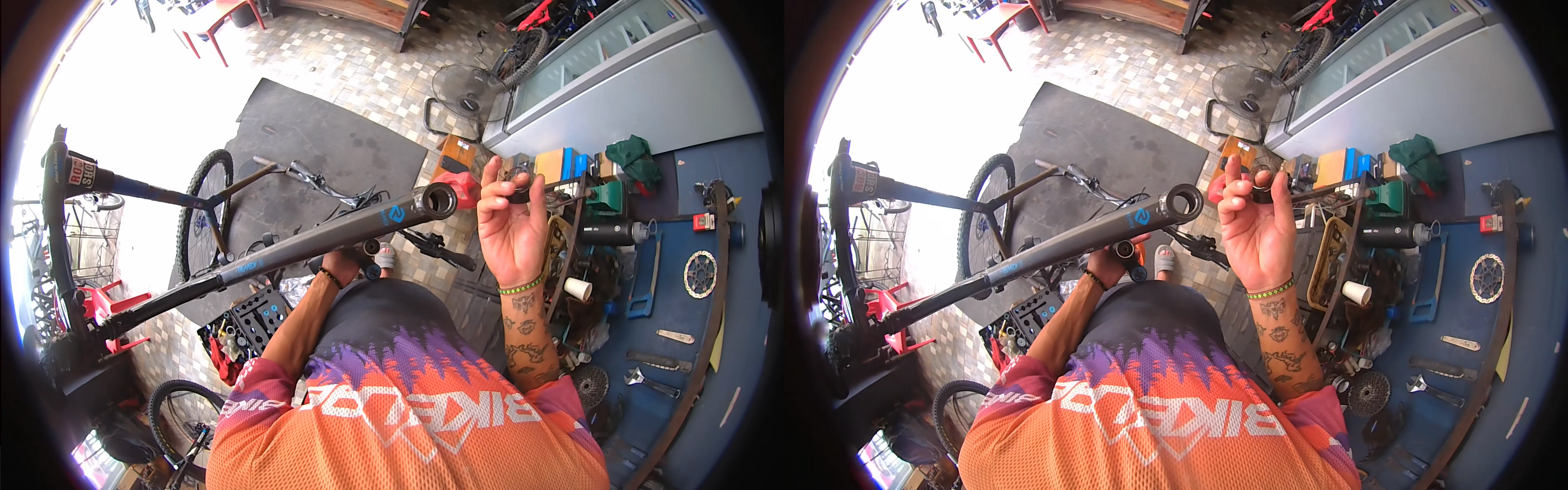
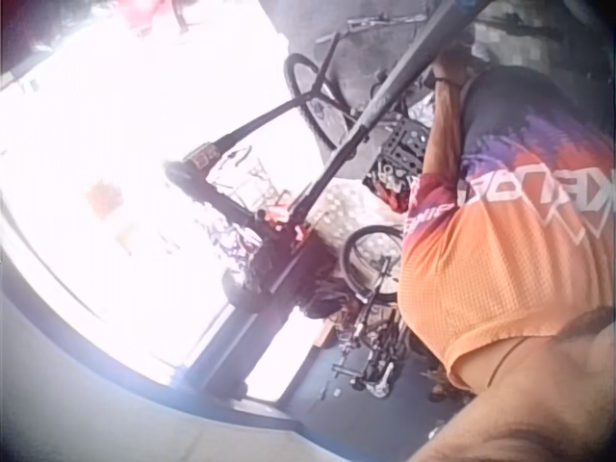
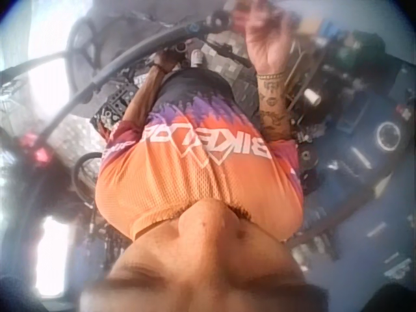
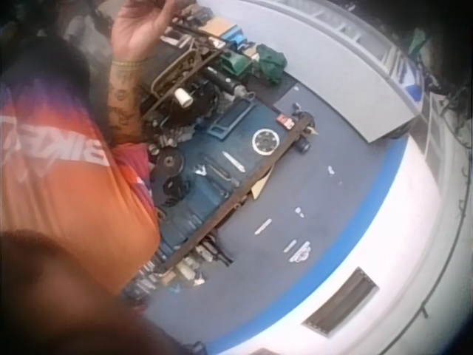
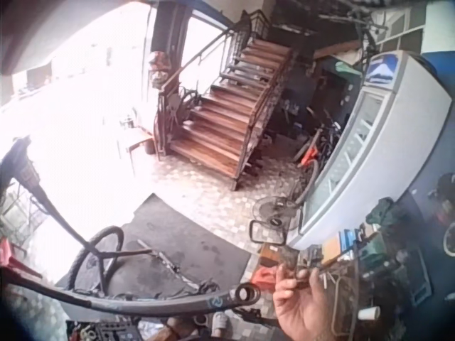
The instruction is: The person removes the handlebar and stem from a bicycle mounted on a repair stand, then uses a screwdriver to scrape and clean a metal ring on a workbench. The person reassembles the handlebar and stem onto the bike frame and tightens the bolts.
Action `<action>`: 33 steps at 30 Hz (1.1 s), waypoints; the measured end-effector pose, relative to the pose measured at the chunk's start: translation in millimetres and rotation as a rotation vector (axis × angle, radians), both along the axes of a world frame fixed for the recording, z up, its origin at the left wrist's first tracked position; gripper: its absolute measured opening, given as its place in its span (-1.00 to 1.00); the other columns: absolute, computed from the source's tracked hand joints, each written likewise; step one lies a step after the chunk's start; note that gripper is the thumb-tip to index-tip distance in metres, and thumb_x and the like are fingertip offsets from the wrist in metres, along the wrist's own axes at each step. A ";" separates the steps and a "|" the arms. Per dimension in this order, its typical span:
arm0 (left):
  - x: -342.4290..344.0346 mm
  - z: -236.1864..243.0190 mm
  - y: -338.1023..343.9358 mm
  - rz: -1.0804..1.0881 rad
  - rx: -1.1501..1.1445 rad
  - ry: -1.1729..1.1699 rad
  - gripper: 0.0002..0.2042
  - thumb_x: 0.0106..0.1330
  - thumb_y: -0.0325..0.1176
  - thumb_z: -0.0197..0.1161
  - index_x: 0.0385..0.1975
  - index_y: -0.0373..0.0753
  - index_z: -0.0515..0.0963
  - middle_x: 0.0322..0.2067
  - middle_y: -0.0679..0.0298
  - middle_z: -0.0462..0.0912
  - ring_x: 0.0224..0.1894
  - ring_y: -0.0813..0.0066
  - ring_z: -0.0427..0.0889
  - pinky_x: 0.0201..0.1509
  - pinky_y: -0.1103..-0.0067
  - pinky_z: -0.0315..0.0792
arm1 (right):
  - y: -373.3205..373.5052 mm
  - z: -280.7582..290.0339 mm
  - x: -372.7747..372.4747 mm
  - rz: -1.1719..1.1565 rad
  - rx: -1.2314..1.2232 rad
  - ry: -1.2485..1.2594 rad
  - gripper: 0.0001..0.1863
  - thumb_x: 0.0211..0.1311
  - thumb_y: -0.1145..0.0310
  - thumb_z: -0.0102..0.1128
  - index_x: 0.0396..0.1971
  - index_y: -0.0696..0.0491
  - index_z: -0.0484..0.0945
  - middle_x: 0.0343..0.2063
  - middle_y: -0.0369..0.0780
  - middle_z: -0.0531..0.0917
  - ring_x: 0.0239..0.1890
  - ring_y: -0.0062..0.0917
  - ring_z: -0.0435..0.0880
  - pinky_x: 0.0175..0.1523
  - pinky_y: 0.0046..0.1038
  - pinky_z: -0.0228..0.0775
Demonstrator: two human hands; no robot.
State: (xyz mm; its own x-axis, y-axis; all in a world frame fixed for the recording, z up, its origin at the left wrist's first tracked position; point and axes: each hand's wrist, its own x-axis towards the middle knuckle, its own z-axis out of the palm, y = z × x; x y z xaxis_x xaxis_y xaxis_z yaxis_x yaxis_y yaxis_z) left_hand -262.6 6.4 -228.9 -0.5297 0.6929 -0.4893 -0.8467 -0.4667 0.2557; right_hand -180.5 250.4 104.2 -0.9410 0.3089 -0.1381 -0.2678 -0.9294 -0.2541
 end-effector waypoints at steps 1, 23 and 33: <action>-0.1 1.5 1.1 0.000 0.004 -0.006 -0.59 0.14 -0.07 0.31 -0.07 -0.17 0.64 0.28 -0.33 0.58 -0.08 0.03 0.75 0.13 0.19 0.65 | -2.7 1.2 0.6 0.006 0.051 0.030 -0.77 0.57 0.21 0.31 -0.12 0.09 0.65 0.09 -0.06 0.67 0.02 -0.48 0.71 0.10 -0.42 0.65; 1.3 -19.0 3.0 -0.004 0.031 0.068 -0.24 0.30 0.26 0.31 0.25 -0.32 0.54 0.26 -0.31 0.61 -0.06 0.10 0.76 0.08 0.24 0.64 | -16.0 38.7 -43.4 0.021 2.895 -0.096 -0.89 0.13 0.44 0.41 -0.42 0.14 0.65 -0.21 -0.13 0.58 -0.16 -0.29 0.73 -0.04 -0.22 0.61; 3.8 -40.9 -2.1 0.064 0.007 0.023 -0.22 0.44 0.26 0.24 0.35 -0.35 0.43 0.24 -0.31 0.61 -0.08 0.14 0.74 0.06 0.24 0.63 | -14.2 43.5 -40.9 0.070 2.697 -0.189 -0.86 0.24 0.41 0.44 -0.33 0.17 0.70 -0.18 -0.14 0.61 -0.23 -0.26 0.76 -0.14 -0.27 0.66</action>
State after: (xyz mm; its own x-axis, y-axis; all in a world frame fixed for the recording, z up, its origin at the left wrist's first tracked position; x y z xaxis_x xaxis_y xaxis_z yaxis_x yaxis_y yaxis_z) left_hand -258.8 4.3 -269.9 -0.5842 0.6603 -0.4719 -0.8088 -0.5218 0.2712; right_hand -221.4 236.2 147.7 -0.9782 -0.1035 0.1801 -0.1362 0.9742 -0.1799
